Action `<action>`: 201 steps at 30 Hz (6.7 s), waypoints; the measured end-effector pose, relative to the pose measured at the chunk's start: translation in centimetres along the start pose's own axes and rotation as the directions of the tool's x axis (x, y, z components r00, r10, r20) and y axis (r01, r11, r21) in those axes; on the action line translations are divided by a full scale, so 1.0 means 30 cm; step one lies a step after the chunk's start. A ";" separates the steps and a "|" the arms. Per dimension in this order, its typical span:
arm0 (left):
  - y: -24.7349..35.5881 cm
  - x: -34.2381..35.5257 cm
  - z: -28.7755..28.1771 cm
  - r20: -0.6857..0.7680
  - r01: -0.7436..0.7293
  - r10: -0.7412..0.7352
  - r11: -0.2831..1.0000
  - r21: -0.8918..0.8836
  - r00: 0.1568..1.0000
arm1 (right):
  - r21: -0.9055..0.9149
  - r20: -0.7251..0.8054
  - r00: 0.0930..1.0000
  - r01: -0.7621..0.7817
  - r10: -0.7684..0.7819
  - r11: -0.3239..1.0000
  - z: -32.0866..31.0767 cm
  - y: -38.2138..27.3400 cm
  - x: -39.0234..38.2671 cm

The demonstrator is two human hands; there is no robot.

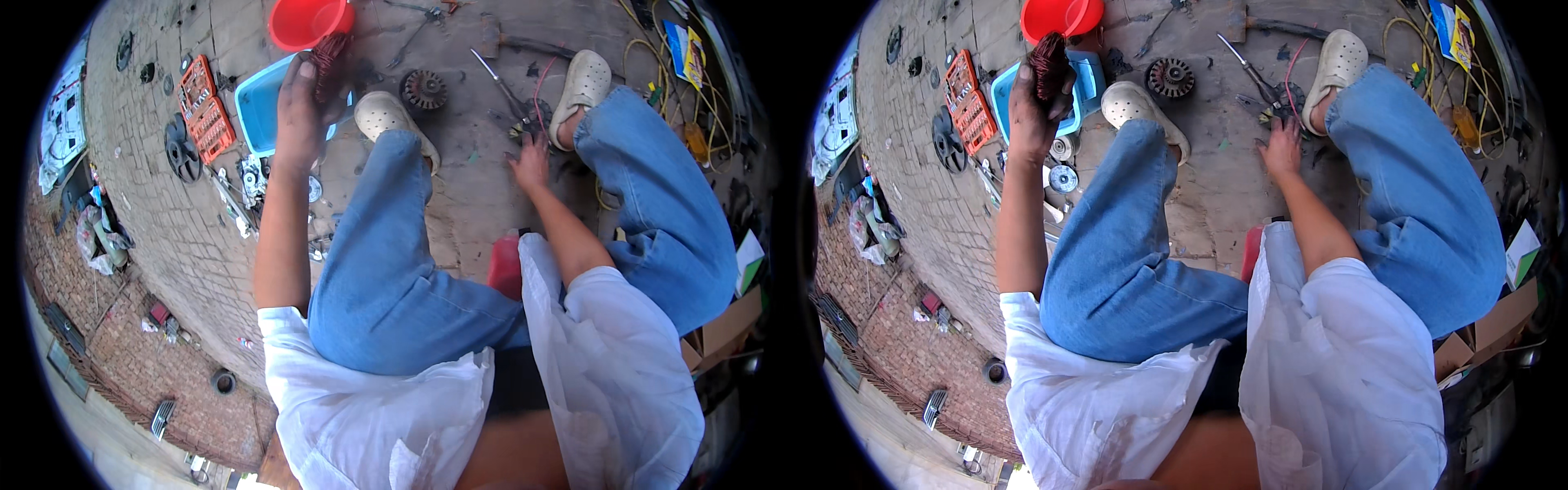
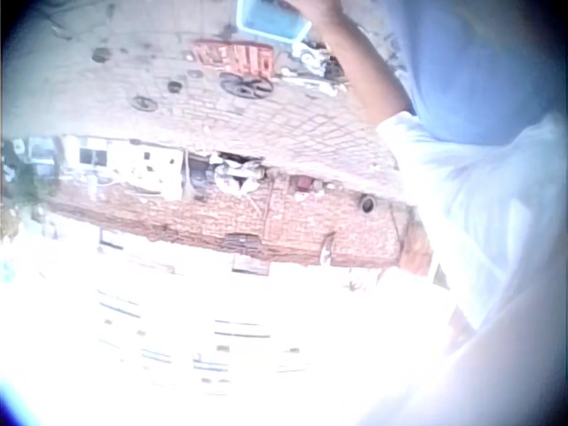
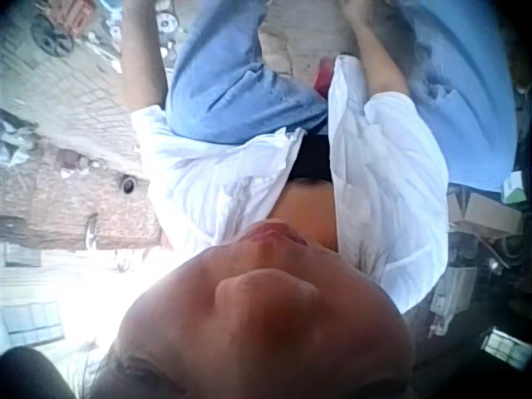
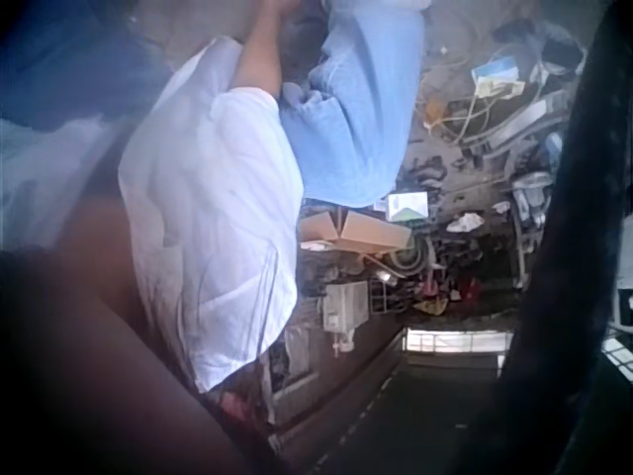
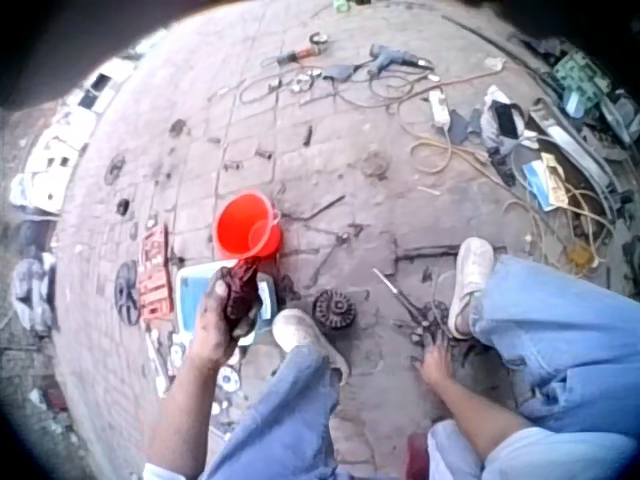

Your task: The person sits on the floor in a workshop and uses pliers and a screwdriver to manipulate copper wire on a motor stator. They repeatedly pull, cut, and adjust the wire, occasionally placing the component into a blue bin.

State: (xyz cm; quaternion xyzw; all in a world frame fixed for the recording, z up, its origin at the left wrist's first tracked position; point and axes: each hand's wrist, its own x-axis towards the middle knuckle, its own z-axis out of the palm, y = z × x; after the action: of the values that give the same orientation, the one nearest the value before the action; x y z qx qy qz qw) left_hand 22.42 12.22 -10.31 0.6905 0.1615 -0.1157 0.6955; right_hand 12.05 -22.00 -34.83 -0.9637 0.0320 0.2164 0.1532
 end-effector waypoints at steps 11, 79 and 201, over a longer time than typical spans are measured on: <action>-0.188 0.001 -0.061 -0.200 0.004 -0.039 0.985 -0.172 0.979 | -0.226 0.011 0.994 0.108 -0.108 0.968 -0.026 0.038 0.045; -0.214 -0.067 0.036 0.487 -0.164 0.088 0.979 0.117 0.869 | 0.302 0.774 0.629 -0.274 -0.068 0.913 -0.263 -0.207 0.204; -0.183 0.412 -0.008 -0.132 -0.263 0.232 0.736 -0.625 0.964 | -0.333 0.625 0.460 0.888 -0.630 0.317 -0.335 -0.572 0.549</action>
State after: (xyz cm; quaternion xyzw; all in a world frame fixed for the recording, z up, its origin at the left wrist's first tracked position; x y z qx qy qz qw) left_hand 31.69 13.13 -20.12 0.4317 0.1137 0.0549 0.8932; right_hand 33.24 -8.71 -28.41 -0.7831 -0.5405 0.2948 -0.0875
